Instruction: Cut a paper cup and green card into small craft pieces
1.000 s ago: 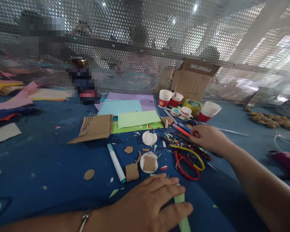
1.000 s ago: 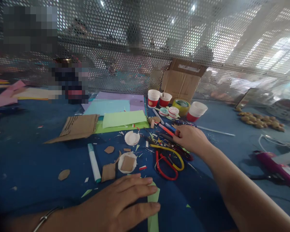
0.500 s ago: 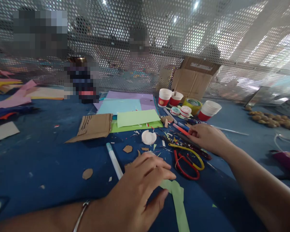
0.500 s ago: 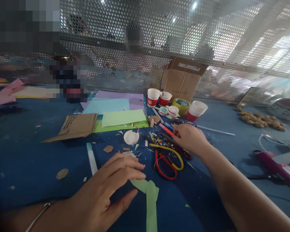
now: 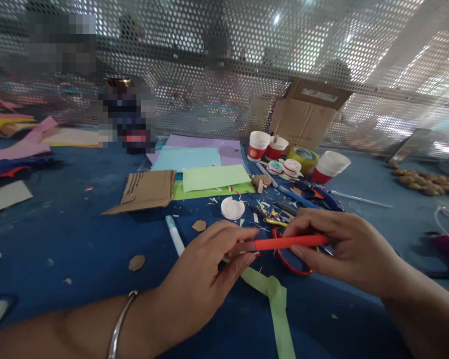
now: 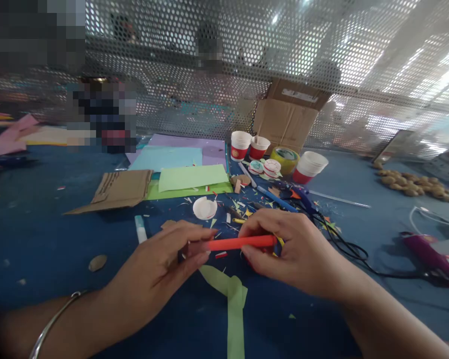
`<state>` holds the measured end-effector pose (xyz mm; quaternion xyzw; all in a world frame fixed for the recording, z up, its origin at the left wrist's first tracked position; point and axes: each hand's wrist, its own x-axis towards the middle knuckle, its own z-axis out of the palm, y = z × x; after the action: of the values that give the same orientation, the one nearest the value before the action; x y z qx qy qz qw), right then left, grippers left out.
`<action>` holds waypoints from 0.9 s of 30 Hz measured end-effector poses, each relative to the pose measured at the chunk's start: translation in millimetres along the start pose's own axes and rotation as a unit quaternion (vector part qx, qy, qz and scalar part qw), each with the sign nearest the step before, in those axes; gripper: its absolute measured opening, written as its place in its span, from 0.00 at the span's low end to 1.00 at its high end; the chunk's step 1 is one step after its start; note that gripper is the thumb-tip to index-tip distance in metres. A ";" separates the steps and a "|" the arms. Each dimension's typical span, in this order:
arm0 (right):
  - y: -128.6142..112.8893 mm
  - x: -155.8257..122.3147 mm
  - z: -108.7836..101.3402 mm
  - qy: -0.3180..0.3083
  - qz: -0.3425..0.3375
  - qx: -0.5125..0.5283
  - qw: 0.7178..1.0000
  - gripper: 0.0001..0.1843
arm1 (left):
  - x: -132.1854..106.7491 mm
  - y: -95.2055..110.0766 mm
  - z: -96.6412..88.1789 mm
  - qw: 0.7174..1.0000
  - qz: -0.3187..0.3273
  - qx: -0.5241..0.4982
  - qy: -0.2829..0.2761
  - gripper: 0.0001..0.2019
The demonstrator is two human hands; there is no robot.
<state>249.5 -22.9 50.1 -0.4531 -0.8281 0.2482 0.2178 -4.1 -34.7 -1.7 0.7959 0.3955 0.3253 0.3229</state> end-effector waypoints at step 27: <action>3.3 -71.5 59.2 0.329 0.231 0.378 0.834 0.10 | -31.1 20.5 24.0 0.937 0.280 0.174 -0.116 0.10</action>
<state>252.3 -95.4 -8.0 -0.5685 -0.4202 0.4216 0.5679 8.3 -76.9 -7.9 0.9503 0.1671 0.2342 0.1188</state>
